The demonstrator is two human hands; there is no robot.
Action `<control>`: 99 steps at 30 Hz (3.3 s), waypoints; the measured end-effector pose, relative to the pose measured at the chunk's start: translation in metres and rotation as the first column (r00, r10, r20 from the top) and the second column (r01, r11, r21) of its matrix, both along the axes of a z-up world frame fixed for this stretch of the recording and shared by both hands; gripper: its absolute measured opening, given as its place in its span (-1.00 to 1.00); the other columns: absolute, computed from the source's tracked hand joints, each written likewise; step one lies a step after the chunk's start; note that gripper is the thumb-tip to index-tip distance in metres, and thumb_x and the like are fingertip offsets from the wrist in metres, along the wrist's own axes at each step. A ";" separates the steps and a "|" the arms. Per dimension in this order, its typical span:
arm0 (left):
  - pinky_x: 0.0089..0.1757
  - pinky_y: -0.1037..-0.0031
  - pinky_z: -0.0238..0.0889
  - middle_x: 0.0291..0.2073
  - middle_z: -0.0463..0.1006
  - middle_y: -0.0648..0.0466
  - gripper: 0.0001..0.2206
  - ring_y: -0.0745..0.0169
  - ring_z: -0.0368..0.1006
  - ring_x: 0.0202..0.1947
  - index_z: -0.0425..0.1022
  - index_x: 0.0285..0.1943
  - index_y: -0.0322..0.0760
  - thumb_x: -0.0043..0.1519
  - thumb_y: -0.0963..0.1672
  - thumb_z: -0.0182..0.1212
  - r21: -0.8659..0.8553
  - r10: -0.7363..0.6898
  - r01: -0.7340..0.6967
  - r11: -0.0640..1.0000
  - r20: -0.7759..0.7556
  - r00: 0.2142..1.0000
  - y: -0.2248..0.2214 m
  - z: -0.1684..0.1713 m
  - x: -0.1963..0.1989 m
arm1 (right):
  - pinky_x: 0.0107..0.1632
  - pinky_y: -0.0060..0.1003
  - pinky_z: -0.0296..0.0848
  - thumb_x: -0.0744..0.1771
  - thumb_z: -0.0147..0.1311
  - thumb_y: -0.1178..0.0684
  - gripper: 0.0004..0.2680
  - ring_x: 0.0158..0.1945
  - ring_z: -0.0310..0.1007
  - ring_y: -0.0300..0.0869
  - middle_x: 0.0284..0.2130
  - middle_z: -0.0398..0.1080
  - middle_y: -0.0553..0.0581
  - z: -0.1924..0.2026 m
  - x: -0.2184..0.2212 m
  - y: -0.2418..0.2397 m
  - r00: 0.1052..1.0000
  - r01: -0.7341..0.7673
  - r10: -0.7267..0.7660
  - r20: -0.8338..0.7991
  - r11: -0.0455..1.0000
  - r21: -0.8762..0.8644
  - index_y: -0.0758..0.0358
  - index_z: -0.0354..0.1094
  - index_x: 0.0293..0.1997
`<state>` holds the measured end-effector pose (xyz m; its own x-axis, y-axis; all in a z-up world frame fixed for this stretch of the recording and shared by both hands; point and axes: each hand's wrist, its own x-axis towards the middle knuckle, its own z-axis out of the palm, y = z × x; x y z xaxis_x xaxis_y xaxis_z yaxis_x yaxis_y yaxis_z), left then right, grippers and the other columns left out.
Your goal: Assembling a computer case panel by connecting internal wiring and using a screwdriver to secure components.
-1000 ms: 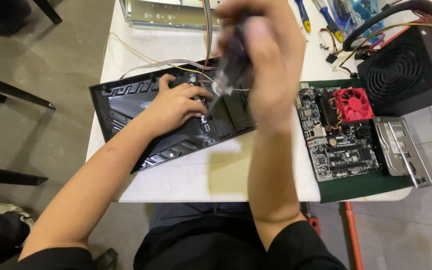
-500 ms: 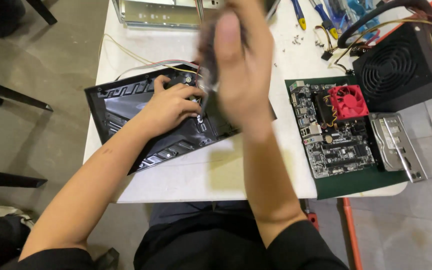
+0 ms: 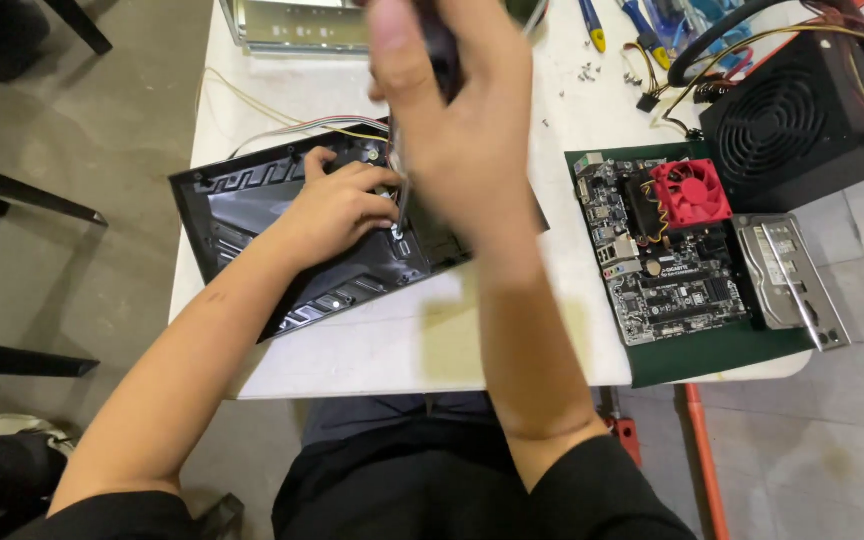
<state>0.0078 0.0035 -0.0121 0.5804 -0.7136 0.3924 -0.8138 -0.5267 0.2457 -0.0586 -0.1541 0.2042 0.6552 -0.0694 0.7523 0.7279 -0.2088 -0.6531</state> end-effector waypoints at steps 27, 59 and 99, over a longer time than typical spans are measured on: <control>0.00 -0.14 -0.09 -0.02 0.51 0.27 -0.96 0.10 0.38 -0.07 0.60 -0.18 0.18 0.28 -0.05 0.26 0.004 0.010 -0.010 1.000 -0.009 1.000 -0.001 -0.001 -0.001 | 0.02 -0.28 0.32 0.47 -0.14 0.01 -0.88 -0.15 0.23 -0.23 -0.27 0.27 0.00 -0.026 0.010 0.025 0.968 0.191 -0.205 0.145 0.976 0.103 0.17 0.26 -0.09; -0.01 -0.01 -0.10 -0.09 0.49 0.26 -0.97 0.06 0.31 -0.08 0.59 -0.21 0.11 0.28 -0.07 0.27 -0.025 0.027 -0.029 0.999 -0.069 0.997 -0.001 0.006 -0.002 | -0.09 -0.31 0.31 0.52 -0.26 -0.03 -0.88 -0.21 0.25 -0.20 -0.17 0.21 0.08 -0.037 0.018 0.030 0.872 0.358 -0.412 0.266 0.905 0.231 0.10 0.03 0.15; 0.13 -0.19 -0.06 0.11 0.50 0.09 -0.78 -0.11 0.18 0.30 0.57 -0.20 0.02 0.18 0.08 0.32 0.205 0.183 -0.150 0.967 -0.154 0.971 -0.020 -0.016 0.004 | -0.37 -0.43 0.35 0.47 -0.18 -0.29 -0.55 -0.46 0.35 -0.31 -0.36 0.37 0.12 -0.051 0.075 0.004 0.797 -0.598 0.576 0.180 0.795 0.102 0.25 0.05 0.43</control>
<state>0.0113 -0.0163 -0.0277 0.7438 -0.6528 0.1436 -0.6652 -0.7018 0.2549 0.0161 -0.1505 0.1530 0.5007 0.1802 0.8467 0.7598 0.3771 -0.5296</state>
